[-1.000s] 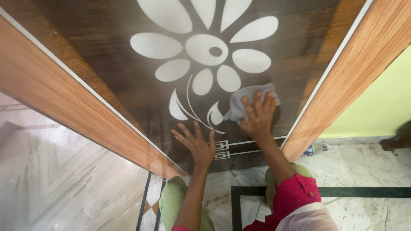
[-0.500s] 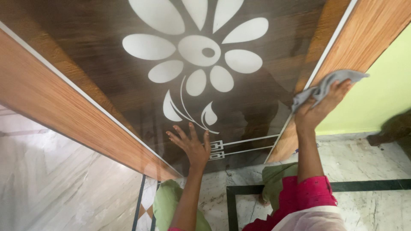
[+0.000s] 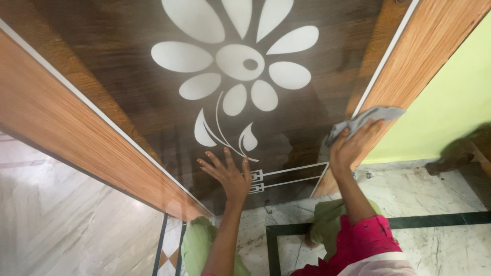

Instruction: The person wipes the surface of a decorative wooden door with a cloth, focusing on the central white floral pattern and the side panels.

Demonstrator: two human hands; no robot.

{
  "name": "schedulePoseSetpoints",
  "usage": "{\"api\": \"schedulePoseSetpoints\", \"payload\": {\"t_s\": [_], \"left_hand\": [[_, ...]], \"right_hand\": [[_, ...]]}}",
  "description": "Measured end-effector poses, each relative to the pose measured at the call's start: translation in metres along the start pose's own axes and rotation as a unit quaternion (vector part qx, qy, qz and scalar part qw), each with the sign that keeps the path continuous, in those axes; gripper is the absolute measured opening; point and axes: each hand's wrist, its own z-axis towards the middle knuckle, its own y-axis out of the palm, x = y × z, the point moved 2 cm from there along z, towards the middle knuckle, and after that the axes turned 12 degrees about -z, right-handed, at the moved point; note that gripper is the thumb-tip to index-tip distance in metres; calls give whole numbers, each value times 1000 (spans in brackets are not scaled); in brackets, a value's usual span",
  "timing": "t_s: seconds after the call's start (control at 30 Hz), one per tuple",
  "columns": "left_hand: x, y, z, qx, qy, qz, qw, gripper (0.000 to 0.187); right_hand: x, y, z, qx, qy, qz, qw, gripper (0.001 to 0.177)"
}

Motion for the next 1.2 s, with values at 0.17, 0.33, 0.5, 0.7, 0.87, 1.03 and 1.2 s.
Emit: {"api": "schedulePoseSetpoints", "payload": {"t_s": [0.17,0.33,0.5,0.7,0.87,1.03,1.2], "left_hand": [[0,1,0,0,-1,-4,1000,84],[2,1,0,2,1,-10,1000,85],[0,1,0,0,2,-10,1000,84],[2,1,0,-1,-3,-15,1000,82],[4,2,1,-2,2,-10,1000,84],[3,7,-1,-2,6,0,1000,88],[1,8,-1,-5,4,4,1000,89]], "right_hand": [[-48,13,-22,44,-65,21,997,69],[-108,17,-46,83,-148,57,984,64],[-145,25,-83,64,-234,82,967,75],[-170,49,-122,-11,-410,71,909,67],[-181,43,-85,25,-483,58,873,51],[-178,13,-28,56,-379,70,921,48],[-141,-19,29,69,-241,63,966,53]]}}
